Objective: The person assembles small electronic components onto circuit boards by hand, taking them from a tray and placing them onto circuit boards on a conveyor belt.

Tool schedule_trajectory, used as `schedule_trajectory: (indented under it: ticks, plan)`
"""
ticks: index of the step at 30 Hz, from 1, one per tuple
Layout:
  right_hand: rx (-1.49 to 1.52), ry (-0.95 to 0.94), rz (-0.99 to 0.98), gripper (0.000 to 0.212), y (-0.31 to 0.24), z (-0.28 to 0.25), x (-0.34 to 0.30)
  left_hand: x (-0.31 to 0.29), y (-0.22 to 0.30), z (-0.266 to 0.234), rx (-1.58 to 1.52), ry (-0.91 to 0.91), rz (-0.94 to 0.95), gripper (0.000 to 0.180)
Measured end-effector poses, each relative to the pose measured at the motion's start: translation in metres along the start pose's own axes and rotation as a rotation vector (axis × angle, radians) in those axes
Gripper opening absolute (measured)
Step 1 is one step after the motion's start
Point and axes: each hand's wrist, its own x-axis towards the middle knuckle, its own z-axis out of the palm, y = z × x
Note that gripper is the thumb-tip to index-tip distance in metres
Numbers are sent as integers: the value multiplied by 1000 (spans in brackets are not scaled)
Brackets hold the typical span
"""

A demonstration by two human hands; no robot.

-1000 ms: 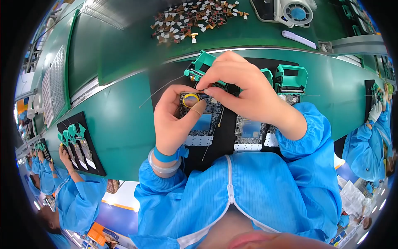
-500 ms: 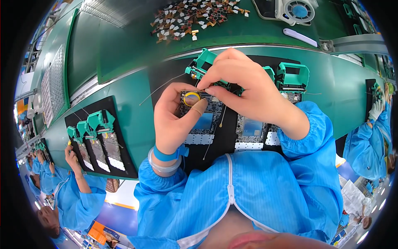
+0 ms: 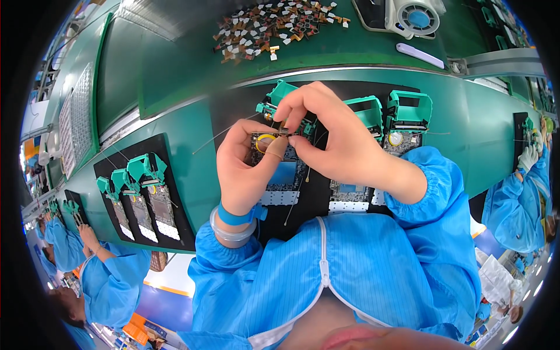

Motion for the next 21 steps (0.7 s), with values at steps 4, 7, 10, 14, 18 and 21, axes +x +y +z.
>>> schedule_trajectory:
  ticks: [4,7,10,14,18,21]
  plan:
    - [-7,-2,10,35,-1,-1,0,0,0,1,-8,13,2,15]
    - [6,-26,-31,32,0,-6,3,-1,1,-3,17,1,-26,16]
    - [-102,14,-19,25,-9,-22,14,-3,4,-5,-44,114,72,17]
    - [-400,64,-108,27,8,-28,37,5,5,-13,-35,106,-21,19]
    - [-901,26,-183,25,34,-16,49,5,-2,-16,115,91,-153,24]
    - [-925,41,-187,17,45,-10,57,8,-2,-16,121,121,-156,24]
